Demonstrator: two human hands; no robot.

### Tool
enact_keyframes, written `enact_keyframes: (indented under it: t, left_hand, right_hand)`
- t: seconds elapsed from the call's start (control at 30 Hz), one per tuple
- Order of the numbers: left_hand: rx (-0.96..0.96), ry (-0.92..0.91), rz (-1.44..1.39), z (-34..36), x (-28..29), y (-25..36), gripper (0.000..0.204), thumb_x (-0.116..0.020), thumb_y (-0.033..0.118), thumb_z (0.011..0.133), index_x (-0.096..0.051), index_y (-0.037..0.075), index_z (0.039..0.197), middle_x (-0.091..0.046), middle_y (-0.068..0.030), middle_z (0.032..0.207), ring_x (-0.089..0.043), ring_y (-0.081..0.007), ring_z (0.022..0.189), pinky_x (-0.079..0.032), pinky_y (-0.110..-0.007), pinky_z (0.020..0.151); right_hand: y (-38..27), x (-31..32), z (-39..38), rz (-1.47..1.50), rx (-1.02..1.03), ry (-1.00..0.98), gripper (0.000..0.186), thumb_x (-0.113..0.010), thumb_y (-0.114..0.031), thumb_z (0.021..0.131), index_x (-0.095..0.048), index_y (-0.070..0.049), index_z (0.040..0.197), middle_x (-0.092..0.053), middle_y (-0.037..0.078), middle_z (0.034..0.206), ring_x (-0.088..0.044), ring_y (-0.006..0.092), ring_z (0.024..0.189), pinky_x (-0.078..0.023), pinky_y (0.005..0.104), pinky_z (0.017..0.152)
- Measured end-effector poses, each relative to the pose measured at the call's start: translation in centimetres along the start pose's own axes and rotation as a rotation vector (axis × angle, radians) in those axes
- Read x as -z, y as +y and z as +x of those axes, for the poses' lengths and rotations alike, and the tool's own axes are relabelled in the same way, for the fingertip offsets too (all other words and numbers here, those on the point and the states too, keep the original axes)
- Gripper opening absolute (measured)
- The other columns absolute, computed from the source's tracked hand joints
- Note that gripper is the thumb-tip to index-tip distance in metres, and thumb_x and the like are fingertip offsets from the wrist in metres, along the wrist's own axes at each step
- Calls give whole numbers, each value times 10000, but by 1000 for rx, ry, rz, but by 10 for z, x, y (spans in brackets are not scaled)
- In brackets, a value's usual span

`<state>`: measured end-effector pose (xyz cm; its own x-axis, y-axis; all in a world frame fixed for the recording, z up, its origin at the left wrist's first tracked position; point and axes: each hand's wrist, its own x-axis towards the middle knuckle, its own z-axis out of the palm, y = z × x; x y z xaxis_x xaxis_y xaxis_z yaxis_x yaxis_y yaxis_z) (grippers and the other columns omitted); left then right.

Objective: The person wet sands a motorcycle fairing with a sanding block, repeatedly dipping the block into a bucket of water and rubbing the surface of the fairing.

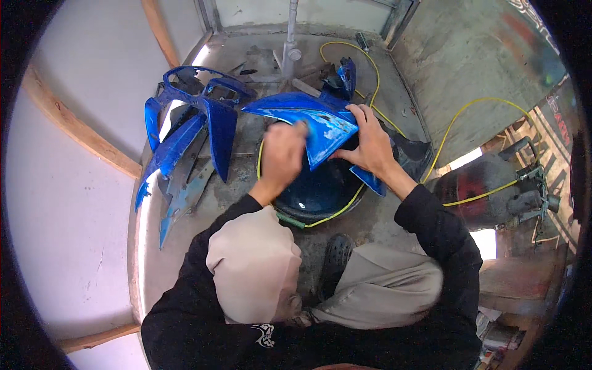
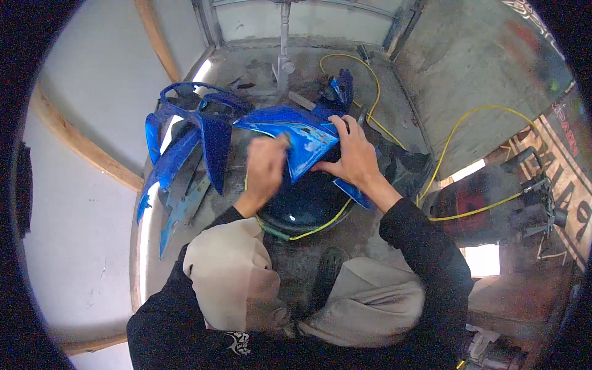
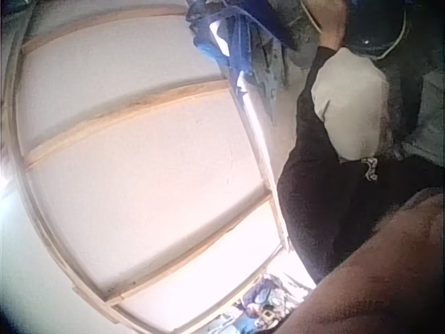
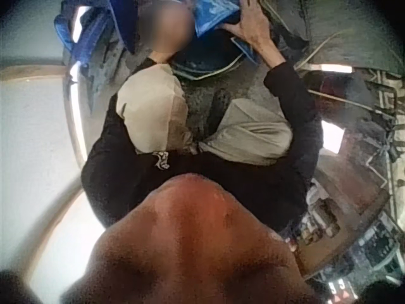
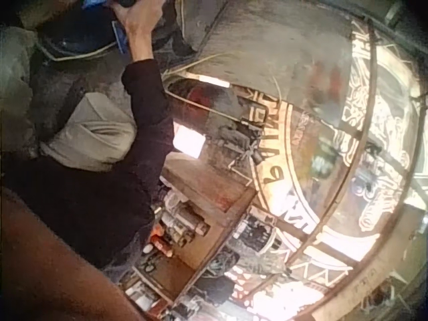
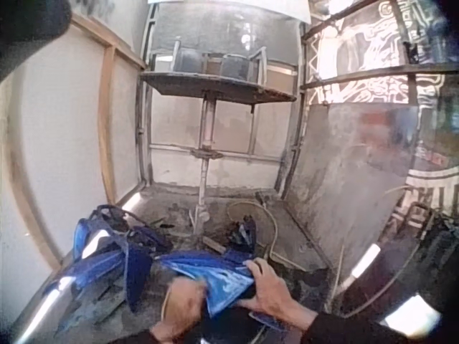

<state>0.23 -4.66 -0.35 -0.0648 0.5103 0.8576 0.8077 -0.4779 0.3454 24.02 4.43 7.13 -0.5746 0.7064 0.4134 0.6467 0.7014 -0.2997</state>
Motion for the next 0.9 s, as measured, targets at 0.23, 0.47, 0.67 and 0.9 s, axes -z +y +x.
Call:
enact_keyframes:
  t: [0.23,0.47,0.67,0.9]
  left_hand:
    - [129,132,142,19,0,-22,220,-614,27,1038,-733,-47,1207,-719,-178,1112,-632,-400,1022,-501,-493,939]
    - [-202,-123,-129,12,-2,-6,217,-670,71,975,-726,-14,1167,-710,-175,1123,-641,-382,1042,-506,-505,955]
    - [-129,-84,-189,8,-12,6,212,-697,59,972,-743,-24,1162,-725,-173,1116,-652,-378,1070,-525,-482,959]
    - [225,147,153,19,4,-53,144,-676,71,1004,-739,-23,1093,-737,-171,1117,-654,-389,1047,-532,-490,960]
  right_hand:
    - [-1,2,7,42,17,-5,1254,-1031,-583,607,-428,-153,1618,-506,237,1588,-568,493,1413,-543,561,1114]
    - [10,6,5,47,-28,-28,1251,-1025,-603,605,-436,-151,1612,-514,231,1583,-579,487,1406,-545,561,1110]
    - [14,5,4,34,-53,-41,1251,-1024,-603,610,-437,-135,1611,-521,223,1579,-585,482,1403,-548,560,1108]
    - [-4,3,10,65,5,-7,1239,-1022,-607,609,-448,-136,1600,-539,223,1556,-603,475,1384,-545,550,1112]
